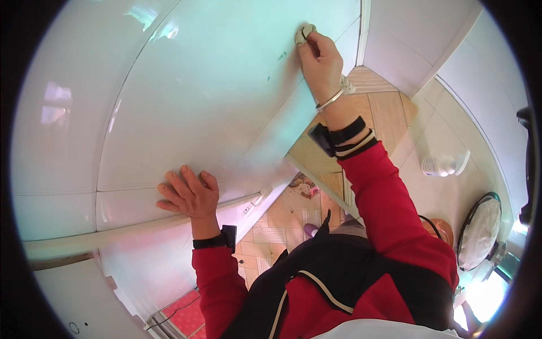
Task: The person cleans the exterior of a white refrigerator by spraying cleaner and wiping with a cloth. They also fetch water from a blue basin using a saucepan and pour it into a red bucket.
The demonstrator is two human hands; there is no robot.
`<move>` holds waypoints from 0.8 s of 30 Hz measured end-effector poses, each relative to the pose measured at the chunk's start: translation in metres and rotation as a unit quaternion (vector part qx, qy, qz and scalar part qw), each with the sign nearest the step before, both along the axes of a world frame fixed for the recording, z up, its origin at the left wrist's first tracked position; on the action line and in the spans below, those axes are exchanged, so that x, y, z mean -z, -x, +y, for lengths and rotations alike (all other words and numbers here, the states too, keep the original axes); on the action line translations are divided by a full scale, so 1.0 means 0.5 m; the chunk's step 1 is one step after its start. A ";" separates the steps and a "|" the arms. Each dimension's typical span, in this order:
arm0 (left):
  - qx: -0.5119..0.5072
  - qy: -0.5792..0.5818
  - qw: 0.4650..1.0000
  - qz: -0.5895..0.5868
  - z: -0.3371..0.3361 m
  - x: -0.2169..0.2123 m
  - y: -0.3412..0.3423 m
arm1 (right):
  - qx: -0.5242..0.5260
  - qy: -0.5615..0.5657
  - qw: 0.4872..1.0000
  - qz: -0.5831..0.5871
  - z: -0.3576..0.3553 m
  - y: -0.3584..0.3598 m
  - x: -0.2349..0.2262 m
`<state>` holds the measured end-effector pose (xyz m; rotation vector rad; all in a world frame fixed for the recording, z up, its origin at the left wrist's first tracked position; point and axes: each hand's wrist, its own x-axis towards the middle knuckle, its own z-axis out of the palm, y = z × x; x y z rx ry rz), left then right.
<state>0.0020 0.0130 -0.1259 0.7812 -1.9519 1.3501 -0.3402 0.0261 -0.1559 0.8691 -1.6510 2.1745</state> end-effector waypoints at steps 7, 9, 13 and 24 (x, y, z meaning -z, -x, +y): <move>0.007 -0.031 0.999 0.008 0.001 0.002 -0.002 | 0.088 -0.175 0.972 0.128 0.008 -0.014 -0.025; 0.000 -0.005 1.000 0.002 -0.001 0.003 0.001 | 0.017 -0.003 0.982 0.188 0.022 -0.028 -0.045; 0.001 -0.002 1.000 0.002 -0.001 0.004 0.000 | -0.113 0.077 0.970 -0.202 0.019 -0.003 -0.051; -0.039 -0.034 0.999 -0.013 0.020 -0.011 0.016 | -0.052 -0.026 0.993 -0.098 0.018 -0.024 -0.003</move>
